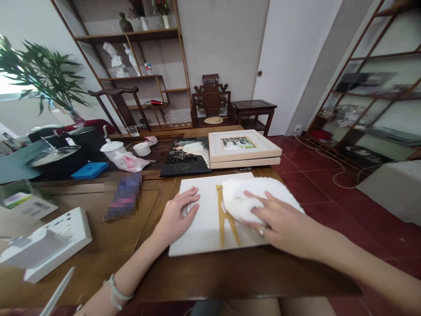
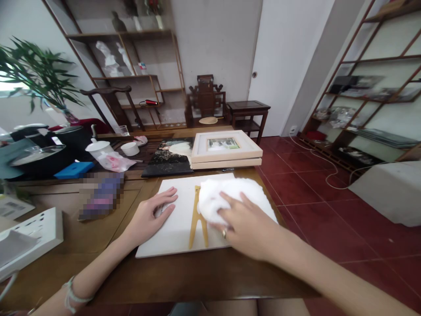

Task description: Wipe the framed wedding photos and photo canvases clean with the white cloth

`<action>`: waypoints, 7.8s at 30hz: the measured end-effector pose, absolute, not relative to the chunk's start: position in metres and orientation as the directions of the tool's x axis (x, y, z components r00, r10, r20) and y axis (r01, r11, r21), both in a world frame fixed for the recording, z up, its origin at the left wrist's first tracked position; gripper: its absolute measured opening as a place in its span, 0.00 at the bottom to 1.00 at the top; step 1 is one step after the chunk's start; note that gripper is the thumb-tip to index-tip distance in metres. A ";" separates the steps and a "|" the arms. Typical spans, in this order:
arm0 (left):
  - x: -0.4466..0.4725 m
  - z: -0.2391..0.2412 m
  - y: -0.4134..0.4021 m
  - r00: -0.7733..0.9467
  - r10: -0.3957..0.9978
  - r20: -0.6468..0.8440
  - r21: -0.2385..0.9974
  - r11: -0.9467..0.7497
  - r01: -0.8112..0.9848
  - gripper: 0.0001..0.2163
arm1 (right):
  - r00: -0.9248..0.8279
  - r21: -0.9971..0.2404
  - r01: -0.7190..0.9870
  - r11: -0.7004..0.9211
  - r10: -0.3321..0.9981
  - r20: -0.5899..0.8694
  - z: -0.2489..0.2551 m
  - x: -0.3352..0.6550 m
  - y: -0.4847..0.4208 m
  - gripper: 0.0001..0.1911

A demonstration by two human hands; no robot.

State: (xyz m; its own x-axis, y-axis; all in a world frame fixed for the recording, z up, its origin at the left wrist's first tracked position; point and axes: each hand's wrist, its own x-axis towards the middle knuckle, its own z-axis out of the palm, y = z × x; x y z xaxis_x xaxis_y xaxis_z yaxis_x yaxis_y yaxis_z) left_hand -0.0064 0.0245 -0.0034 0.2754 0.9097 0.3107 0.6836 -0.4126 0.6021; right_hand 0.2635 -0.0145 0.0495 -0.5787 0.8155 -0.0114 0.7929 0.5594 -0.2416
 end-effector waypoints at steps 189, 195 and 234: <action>-0.008 -0.008 0.031 0.277 0.904 0.325 0.649 -0.426 0.630 0.11 | -0.568 -0.238 0.766 0.597 0.802 0.184 0.020 0.275 0.039 0.10; -0.007 -0.008 0.031 0.256 0.912 0.322 0.655 -0.409 0.636 0.11 | -0.586 -0.221 0.776 0.591 0.805 0.094 0.025 0.265 -0.006 0.13; -0.010 -0.008 0.033 0.311 0.900 0.305 0.621 -0.436 0.652 0.17 | -0.692 -0.184 0.683 0.707 0.707 0.147 0.029 0.216 0.045 0.15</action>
